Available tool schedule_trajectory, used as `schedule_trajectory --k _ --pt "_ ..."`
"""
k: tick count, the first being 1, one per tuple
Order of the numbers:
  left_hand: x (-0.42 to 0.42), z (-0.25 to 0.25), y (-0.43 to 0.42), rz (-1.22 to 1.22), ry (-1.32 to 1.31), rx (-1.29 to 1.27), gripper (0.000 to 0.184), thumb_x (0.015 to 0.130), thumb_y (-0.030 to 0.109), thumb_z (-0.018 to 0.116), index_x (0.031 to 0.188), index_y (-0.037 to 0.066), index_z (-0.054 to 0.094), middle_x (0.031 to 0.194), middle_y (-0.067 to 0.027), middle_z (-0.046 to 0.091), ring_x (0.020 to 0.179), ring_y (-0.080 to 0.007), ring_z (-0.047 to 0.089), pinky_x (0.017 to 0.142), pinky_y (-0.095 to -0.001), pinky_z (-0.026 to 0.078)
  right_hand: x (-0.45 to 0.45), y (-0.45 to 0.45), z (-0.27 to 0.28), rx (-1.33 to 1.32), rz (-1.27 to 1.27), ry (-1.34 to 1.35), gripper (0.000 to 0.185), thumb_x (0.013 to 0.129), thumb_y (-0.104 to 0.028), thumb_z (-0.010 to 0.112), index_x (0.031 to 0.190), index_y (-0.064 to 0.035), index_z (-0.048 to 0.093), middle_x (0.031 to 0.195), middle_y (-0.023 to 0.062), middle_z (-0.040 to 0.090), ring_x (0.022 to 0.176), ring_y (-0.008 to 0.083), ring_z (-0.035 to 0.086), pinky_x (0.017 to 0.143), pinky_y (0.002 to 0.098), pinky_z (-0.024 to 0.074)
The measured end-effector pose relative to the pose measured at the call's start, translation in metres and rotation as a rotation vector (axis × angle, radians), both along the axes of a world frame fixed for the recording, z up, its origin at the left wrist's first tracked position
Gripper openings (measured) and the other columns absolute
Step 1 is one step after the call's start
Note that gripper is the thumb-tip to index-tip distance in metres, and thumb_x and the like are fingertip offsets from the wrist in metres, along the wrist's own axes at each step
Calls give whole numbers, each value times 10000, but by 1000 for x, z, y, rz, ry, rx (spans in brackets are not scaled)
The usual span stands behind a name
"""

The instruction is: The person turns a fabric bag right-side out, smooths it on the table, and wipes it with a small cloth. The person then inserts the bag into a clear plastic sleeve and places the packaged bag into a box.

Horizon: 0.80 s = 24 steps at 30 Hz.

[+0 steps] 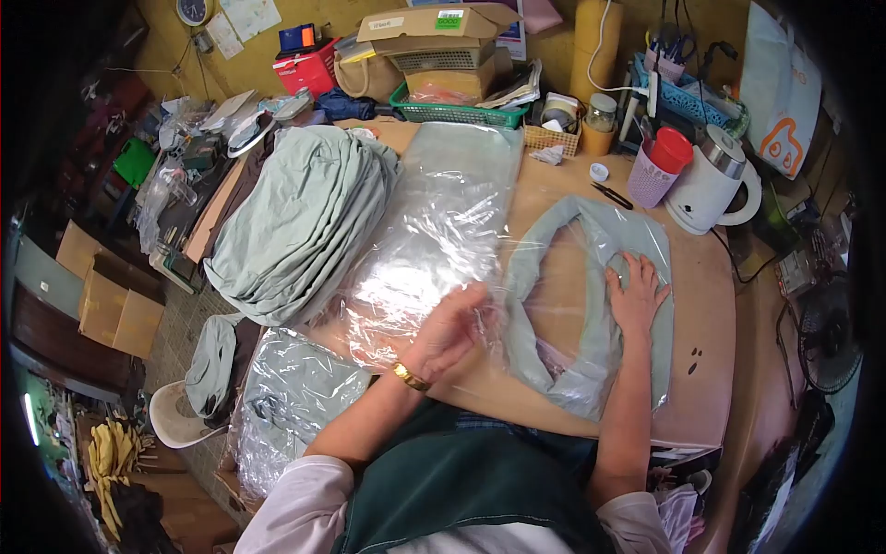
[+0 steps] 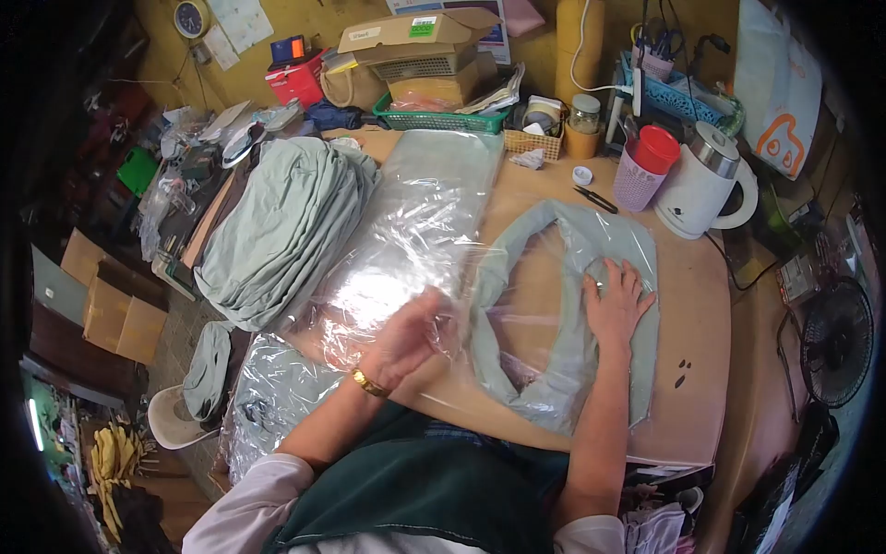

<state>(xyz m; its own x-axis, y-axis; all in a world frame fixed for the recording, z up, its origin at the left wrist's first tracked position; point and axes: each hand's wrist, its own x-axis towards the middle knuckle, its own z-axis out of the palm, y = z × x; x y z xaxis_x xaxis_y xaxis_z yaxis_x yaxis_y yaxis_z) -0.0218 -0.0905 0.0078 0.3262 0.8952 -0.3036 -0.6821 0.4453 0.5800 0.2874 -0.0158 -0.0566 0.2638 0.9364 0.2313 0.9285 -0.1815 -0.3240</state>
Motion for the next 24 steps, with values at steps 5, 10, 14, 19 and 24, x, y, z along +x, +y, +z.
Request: schedule_trajectory --k 5,10,14,19,24 --pt "-45 -33 6 -136 -415 138 225 922 142 642 1117 37 606 1019 -62 653 855 -154 645 694 -272 550 -5 -2 8 -4 0 26 522 897 -453 586 1342 -193 501 1452 113 404 1390 267 307 1124 639 105" --pt "-54 1 -13 190 356 95 142 901 138 679 1003 63 615 980 -26 666 832 -113 649 717 -285 572 -3 -1 3 16 8 12 522 898 -451 585 1336 -179 506 1447 117 411 1386 274 312 1117 646 113" --pt "-92 -21 -7 398 361 178 107 862 94 723 926 83 639 813 5 651 641 -66 560 543 -214 456 -4 -4 6 36 24 26 511 900 -446 583 1326 -172 518 1438 121 424 1382 282 319 1112 652 119" --pt "-95 -12 -11 824 1572 795 122 867 100 725 850 52 614 802 21 555 603 -29 476 491 -184 350 -5 -4 6 29 32 11 507 899 -440 582 1324 -172 520 1431 121 431 1378 281 327 1109 657 118" --pt "-67 -3 -9 560 499 347 153 996 204 546 993 65 481 944 -38 577 743 -107 580 730 -300 580 -5 -3 3 45 24 16 509 896 -441 584 1324 -174 519 1430 120 431 1376 283 329 1110 655 115"
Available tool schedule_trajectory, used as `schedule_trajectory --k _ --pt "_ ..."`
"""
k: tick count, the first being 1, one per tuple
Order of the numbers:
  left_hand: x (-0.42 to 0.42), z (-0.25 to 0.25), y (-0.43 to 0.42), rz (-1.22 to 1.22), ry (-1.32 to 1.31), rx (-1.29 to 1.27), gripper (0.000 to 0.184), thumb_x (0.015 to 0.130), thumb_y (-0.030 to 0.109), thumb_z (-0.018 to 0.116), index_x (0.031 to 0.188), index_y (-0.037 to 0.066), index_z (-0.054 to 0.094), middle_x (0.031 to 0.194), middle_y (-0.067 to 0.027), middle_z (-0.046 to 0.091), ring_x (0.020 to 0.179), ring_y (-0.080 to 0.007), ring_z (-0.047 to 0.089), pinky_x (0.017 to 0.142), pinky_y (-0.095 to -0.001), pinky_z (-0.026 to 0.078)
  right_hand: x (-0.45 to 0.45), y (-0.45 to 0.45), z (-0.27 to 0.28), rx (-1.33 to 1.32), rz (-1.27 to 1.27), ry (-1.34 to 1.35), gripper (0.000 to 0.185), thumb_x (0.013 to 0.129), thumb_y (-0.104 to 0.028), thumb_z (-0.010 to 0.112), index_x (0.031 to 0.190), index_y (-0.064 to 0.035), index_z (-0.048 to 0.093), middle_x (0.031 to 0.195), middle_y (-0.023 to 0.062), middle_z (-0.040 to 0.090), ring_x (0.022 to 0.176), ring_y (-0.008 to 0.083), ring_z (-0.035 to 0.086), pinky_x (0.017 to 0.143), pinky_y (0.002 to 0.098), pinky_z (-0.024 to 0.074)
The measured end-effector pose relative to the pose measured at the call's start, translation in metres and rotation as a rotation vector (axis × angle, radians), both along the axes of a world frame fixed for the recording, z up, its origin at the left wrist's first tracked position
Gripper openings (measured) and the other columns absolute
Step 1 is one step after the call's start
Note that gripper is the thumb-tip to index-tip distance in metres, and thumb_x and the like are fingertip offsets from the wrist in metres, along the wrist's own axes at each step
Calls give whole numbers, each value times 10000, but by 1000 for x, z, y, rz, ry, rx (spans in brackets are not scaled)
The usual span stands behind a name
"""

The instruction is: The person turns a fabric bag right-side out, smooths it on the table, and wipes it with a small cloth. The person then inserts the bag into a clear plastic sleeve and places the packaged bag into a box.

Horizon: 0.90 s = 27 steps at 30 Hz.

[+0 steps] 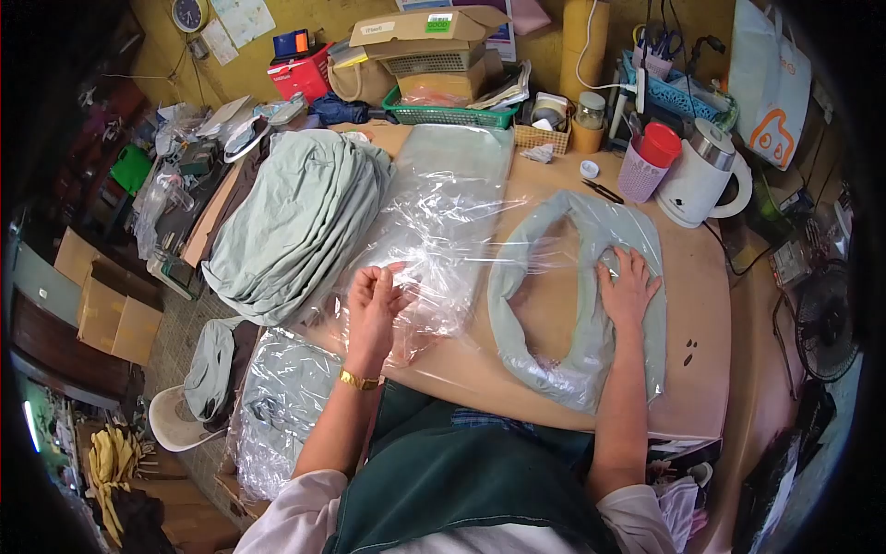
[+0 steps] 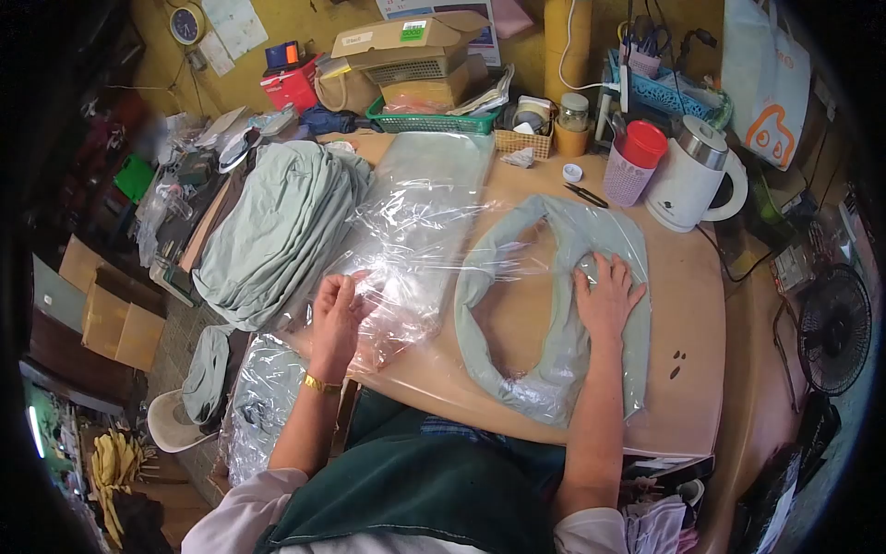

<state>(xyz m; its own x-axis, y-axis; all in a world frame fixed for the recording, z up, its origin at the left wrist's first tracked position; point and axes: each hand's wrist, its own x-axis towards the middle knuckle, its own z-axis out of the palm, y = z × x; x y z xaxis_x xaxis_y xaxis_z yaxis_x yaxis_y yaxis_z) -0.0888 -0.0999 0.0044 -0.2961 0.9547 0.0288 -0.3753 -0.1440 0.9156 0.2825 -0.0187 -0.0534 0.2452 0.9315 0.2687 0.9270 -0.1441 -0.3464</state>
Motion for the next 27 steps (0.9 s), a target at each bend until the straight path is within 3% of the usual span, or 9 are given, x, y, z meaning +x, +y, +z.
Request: schedule_trajectory --k 3,9,12,14,17,20,22,23,27 --pt "6 -12 12 1 -275 -134 157 1013 236 508 1003 85 464 982 -37 590 759 -126 588 717 -306 571 0 1 -1 -1 0 -17 512 894 -443 585 1325 -176 518 1428 119 432 1373 289 333 1111 655 114" --pt "8 -28 20 198 -270 -127 188 1012 296 512 946 127 463 771 26 481 653 -86 515 579 -215 471 -1 0 1 -11 1 -7 509 896 -437 583 1330 -180 513 1429 118 429 1373 290 331 1113 654 112" --pt "2 -12 8 -115 -223 -112 180 978 269 591 929 106 532 725 53 519 607 -58 507 541 -204 430 0 1 2 -28 -11 -4 506 898 -439 582 1328 -182 514 1435 119 423 1377 289 325 1113 655 111" --pt "0 6 0 -312 385 -154 126 931 189 659 941 74 607 736 53 592 578 -38 510 544 -201 422 0 1 1 -34 -5 -18 513 901 -450 574 1333 -181 511 1444 122 414 1381 290 318 1112 658 111" --pt "-48 -6 4 -73 718 -127 138 891 106 686 1006 48 638 817 39 647 614 -29 519 563 -192 412 -1 1 1 -26 -5 0 508 910 -457 559 1332 -179 512 1446 125 413 1381 292 316 1107 665 110" --pt "-66 8 4 76 714 -66 137 891 72 665 1009 20 617 871 6 625 663 -56 523 573 -208 422 -4 -1 4 -40 27 16 503 930 -445 530 1349 -168 496 1458 137 402 1392 302 306 1108 661 111" --pt "-47 41 -1 505 1025 173 158 889 58 653 1024 -4 601 971 -47 589 768 -90 534 597 -223 435 1 -3 15 -156 70 104 484 936 -430 523 1346 -173 506 1468 145 393 1399 311 297 1102 667 112" --pt "-35 65 -4 509 1056 201 166 879 31 637 1032 -15 590 1021 -87 545 848 -138 538 642 -248 457 3 -2 24 -272 115 198 467 943 -416 516 1344 -177 516 1478 154 385 1405 319 288 1097 673 113" --pt "54 137 -20 -77 1165 481 315 830 32 654 1141 64 614 1288 -159 542 1225 -336 507 1017 -407 394 25 -2 90 -326 384 217 409 953 -405 497 1298 -201 580 1496 170 362 1427 339 247 1096 680 98"
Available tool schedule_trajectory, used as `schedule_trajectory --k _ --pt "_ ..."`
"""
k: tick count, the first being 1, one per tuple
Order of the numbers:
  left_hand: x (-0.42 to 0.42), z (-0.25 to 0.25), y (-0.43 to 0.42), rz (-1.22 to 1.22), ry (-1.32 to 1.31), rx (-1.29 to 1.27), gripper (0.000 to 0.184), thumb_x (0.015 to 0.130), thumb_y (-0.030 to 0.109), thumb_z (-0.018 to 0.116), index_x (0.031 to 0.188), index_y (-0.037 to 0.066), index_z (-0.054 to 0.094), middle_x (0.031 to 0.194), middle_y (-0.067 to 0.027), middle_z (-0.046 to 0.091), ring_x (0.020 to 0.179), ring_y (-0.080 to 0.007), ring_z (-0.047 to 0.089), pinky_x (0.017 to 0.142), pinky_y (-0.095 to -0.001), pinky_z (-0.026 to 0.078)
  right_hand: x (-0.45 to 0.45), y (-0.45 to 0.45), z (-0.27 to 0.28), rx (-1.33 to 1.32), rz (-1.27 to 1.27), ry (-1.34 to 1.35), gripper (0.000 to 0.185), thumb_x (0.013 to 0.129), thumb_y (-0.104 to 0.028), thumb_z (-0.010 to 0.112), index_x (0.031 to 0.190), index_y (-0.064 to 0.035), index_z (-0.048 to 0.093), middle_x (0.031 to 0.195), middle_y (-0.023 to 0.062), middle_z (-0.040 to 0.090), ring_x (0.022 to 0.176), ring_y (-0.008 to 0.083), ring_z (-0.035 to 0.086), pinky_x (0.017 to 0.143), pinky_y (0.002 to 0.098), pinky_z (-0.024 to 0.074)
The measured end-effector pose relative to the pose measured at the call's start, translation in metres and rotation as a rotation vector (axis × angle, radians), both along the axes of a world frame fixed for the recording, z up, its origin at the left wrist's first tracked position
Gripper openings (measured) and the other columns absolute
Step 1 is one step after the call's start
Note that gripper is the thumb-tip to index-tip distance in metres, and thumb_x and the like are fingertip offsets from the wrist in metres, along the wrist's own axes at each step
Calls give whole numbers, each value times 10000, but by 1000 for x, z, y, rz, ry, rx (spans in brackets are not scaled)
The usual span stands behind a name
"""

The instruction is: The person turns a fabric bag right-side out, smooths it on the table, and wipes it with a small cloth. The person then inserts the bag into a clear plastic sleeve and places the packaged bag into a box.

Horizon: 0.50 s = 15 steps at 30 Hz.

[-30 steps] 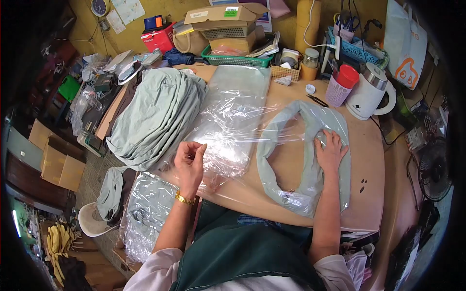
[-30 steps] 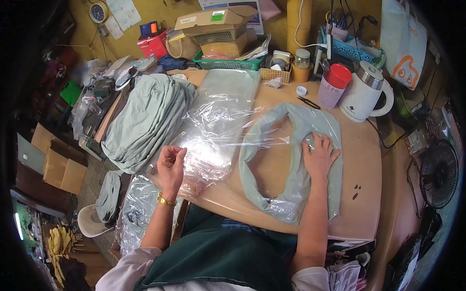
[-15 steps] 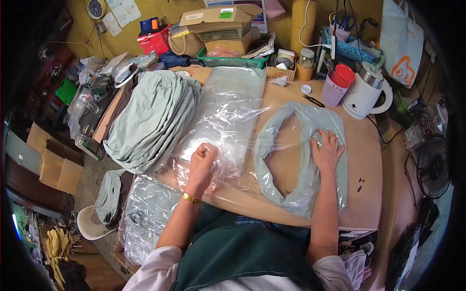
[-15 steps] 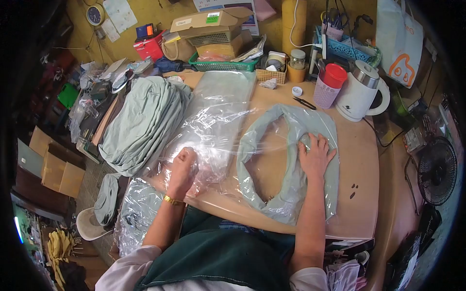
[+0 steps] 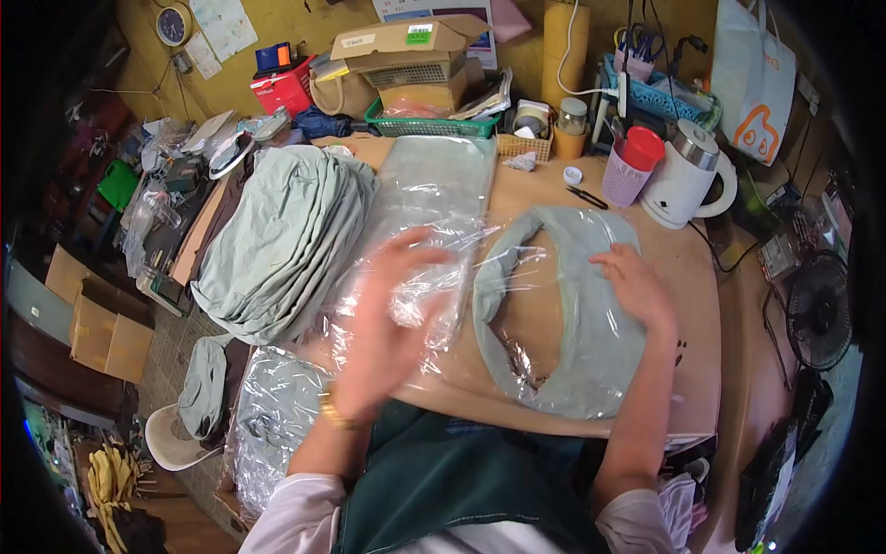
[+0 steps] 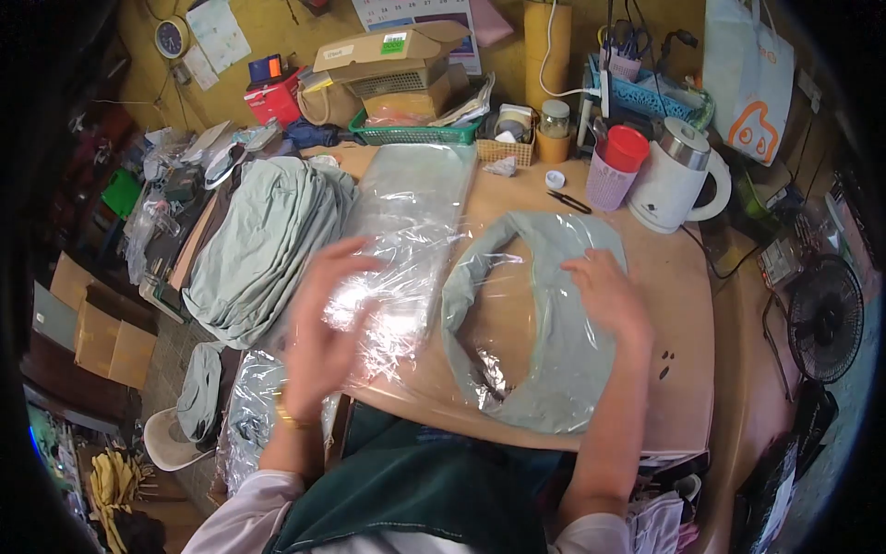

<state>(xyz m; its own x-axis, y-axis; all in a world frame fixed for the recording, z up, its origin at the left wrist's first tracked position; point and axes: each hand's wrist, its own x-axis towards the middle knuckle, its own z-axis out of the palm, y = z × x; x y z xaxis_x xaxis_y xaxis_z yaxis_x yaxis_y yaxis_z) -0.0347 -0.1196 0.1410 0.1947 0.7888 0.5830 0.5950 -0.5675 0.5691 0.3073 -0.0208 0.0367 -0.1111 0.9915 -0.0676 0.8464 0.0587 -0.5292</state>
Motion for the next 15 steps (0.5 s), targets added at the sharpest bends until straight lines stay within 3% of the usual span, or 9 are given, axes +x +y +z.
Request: schedule_trajectory --k 1,2,4,5,7,9,11,15 --pt "29 -11 5 -142 -24 -106 409 823 98 678 1222 75 592 1381 -179 486 1332 -352 419 1085 -420 332 8 23 -3 -19 94 -32 392 948 -422 502 1277 -235 605 1510 164 347 1437 344 223 1092 693 72" --pt "55 -29 18 -144 159 -120 481 848 259 686 1287 116 554 1489 -186 363 1414 -400 272 1128 -535 234 13 42 -6 -34 189 -68 377 943 -440 507 1255 -269 631 1523 158 333 1447 349 200 1089 706 46" --pt "91 -82 54 43 455 -39 617 846 479 647 1359 167 505 1539 -174 281 1426 -466 181 1091 -686 127 -6 68 -13 -20 130 -198 400 922 -485 520 1258 -299 630 1537 145 314 1455 350 176 1087 710 18" --pt "88 -105 68 45 449 -34 617 846 479 647 1359 167 505 1539 -174 281 1426 -466 181 1091 -686 127 -16 76 -17 0 71 -322 423 901 -530 534 1261 -329 629 1551 131 295 1463 352 153 1085 715 -11" --pt "80 -136 98 250 716 -139 763 795 644 606 1413 220 465 1567 -164 223 1423 -510 124 1032 -768 59 -28 81 -30 7 47 -262 470 872 -571 548 1284 -353 607 1561 117 277 1465 353 142 1080 717 -29" --pt "54 -146 103 339 751 -234 915 713 731 626 1460 250 408 1579 -154 205 1422 -520 107 1024 -776 42 -30 77 -51 0 15 -192 521 842 -613 563 1306 -376 584 1572 103 259 1467 354 131 1076 720 -48" --pt "34 -150 103 340 723 -249 948 693 751 624 1465 249 400 1582 -151 200 1420 -524 107 1024 -775 41 -33 69 -73 161 -27 -149 586 818 -657 559 1334 -380 555 1575 87 254 1467 354 126 1079 714 -59" --pt "27 -162 102 348 652 -290 983 678 779 611 1471 244 390 1578 -148 218 1413 -531 124 1042 -756 54 -38 65 -74 219 -42 -234 607 816 -664 556 1354 -384 531 1573 76 258 1466 353 128 1075 718 -63"
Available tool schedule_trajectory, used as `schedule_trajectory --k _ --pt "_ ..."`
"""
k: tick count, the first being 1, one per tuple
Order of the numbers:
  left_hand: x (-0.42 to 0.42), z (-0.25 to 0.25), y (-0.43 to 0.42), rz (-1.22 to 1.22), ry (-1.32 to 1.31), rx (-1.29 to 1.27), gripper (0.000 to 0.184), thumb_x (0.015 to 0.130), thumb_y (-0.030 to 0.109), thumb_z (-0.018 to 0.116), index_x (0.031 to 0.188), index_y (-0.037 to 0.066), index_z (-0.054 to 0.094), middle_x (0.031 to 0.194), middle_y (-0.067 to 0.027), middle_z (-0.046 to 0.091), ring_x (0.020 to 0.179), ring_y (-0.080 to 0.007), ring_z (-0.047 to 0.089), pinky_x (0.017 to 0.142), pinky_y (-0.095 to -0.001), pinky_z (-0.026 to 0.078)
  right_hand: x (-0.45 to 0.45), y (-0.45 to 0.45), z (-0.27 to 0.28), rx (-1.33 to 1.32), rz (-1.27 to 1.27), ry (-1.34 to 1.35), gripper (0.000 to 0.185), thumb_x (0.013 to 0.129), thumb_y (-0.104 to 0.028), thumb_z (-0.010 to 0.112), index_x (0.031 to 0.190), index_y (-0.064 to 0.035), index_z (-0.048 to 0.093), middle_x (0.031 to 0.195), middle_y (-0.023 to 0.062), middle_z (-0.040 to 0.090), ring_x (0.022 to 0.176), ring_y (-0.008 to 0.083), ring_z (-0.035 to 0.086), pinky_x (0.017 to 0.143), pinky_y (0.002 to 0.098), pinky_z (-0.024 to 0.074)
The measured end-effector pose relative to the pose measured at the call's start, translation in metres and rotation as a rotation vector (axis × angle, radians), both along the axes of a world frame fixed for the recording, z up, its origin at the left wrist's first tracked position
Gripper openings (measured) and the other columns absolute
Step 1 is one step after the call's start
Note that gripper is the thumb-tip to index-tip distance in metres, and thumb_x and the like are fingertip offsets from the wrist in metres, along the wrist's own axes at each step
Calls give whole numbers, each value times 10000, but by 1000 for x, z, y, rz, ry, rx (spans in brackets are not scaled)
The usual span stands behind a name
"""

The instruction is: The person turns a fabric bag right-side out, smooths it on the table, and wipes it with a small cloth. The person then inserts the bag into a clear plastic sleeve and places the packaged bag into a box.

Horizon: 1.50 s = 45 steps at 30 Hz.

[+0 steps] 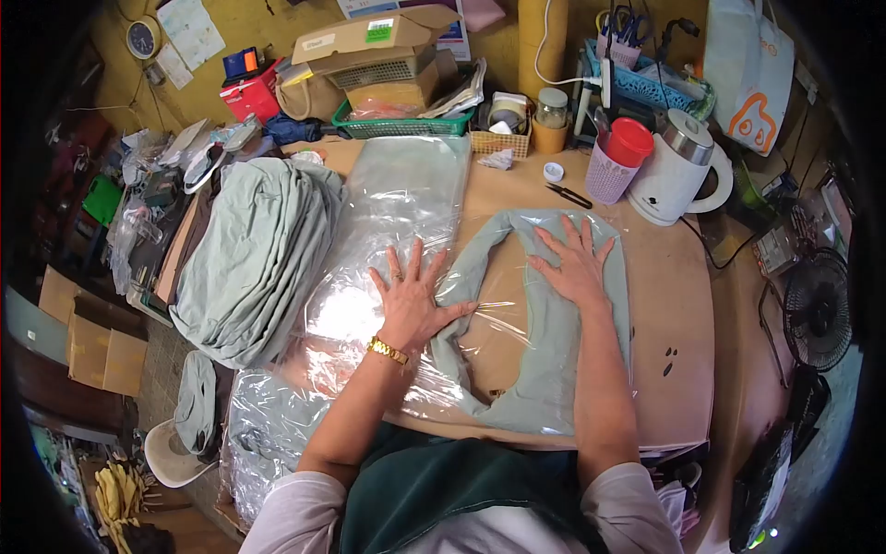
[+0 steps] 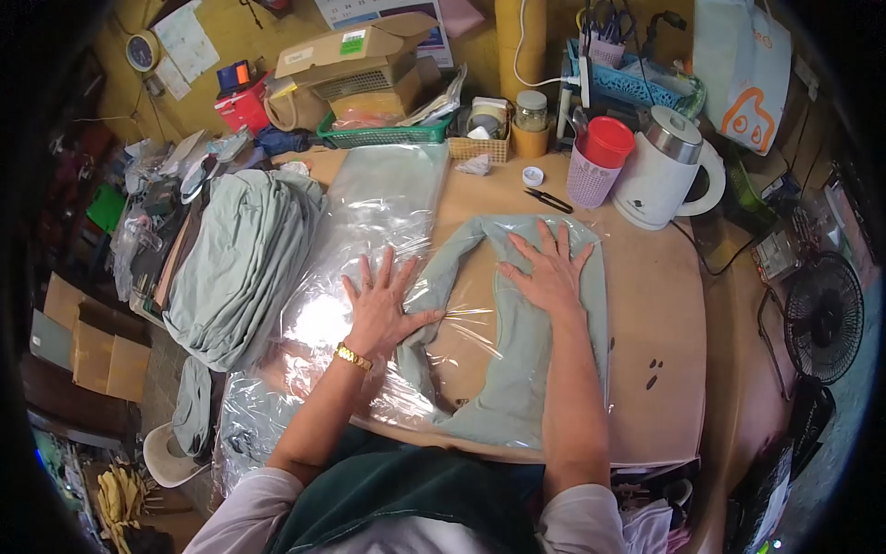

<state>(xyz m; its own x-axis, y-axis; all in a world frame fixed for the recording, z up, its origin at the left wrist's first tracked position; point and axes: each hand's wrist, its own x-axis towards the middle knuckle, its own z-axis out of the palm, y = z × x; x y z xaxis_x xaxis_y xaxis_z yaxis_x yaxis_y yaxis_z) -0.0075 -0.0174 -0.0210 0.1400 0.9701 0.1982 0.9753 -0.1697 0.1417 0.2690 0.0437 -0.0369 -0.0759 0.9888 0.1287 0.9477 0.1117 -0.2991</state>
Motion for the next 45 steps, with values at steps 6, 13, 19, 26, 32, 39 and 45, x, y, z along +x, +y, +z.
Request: schedule_trajectory --k 6,13,19,26,32,39,45 --pt "2 8 2 11 12 -25 920 729 726 605 1454 193 412 1547 -145 296 1416 -493 179 1079 -711 90 2 1 -1 -8 18 14 636 800 -670 572 1360 -373 526 1566 77 271 1464 350 132 1073 725 -50" --pt "-31 -16 14 -44 -953 183 428 929 233 528 1325 70 531 1444 -189 441 1365 -327 375 1128 -447 235 1 5 0 -31 14 -32 644 800 -663 580 1365 -358 524 1558 77 281 1457 347 145 1068 735 -5" --pt "-50 45 -26 -25 -388 596 423 885 154 617 1283 35 535 1360 -192 498 1272 -327 444 1058 -426 333 -3 7 -4 9 -5 -101 636 806 -660 576 1365 -361 523 1552 69 291 1450 328 169 1065 740 45" --pt "-110 -23 -23 419 -168 358 634 863 374 658 1353 40 434 1272 -227 455 1155 -400 441 955 -497 351 -7 6 -6 15 -30 -118 627 827 -664 553 1388 -392 484 1564 50 273 1460 317 154 1056 750 55" --pt "-110 11 -46 436 -366 112 637 869 525 610 1185 -21 522 971 -247 638 930 -393 622 821 -454 474 46 50 -4 -65 152 342 595 901 -487 569 1421 -218 467 1542 148 303 1426 347 259 1161 441 178" --pt "-104 14 -47 232 -564 -27 507 893 460 612 1056 -10 514 810 -263 638 855 -412 642 741 -477 493 80 -115 55 -43 -121 -91 511 966 -302 505 1442 -137 421 1427 226 429 1331 377 388 1098 449 317" --pt "-71 1 -63 185 -786 138 523 872 272 657 1282 69 405 934 -255 630 881 -451 617 787 -507 481 33 -184 11 -91 -365 -364 508 966 -316 529 1418 -97 455 1369 238 476 1225 403 473 1033 450 391"
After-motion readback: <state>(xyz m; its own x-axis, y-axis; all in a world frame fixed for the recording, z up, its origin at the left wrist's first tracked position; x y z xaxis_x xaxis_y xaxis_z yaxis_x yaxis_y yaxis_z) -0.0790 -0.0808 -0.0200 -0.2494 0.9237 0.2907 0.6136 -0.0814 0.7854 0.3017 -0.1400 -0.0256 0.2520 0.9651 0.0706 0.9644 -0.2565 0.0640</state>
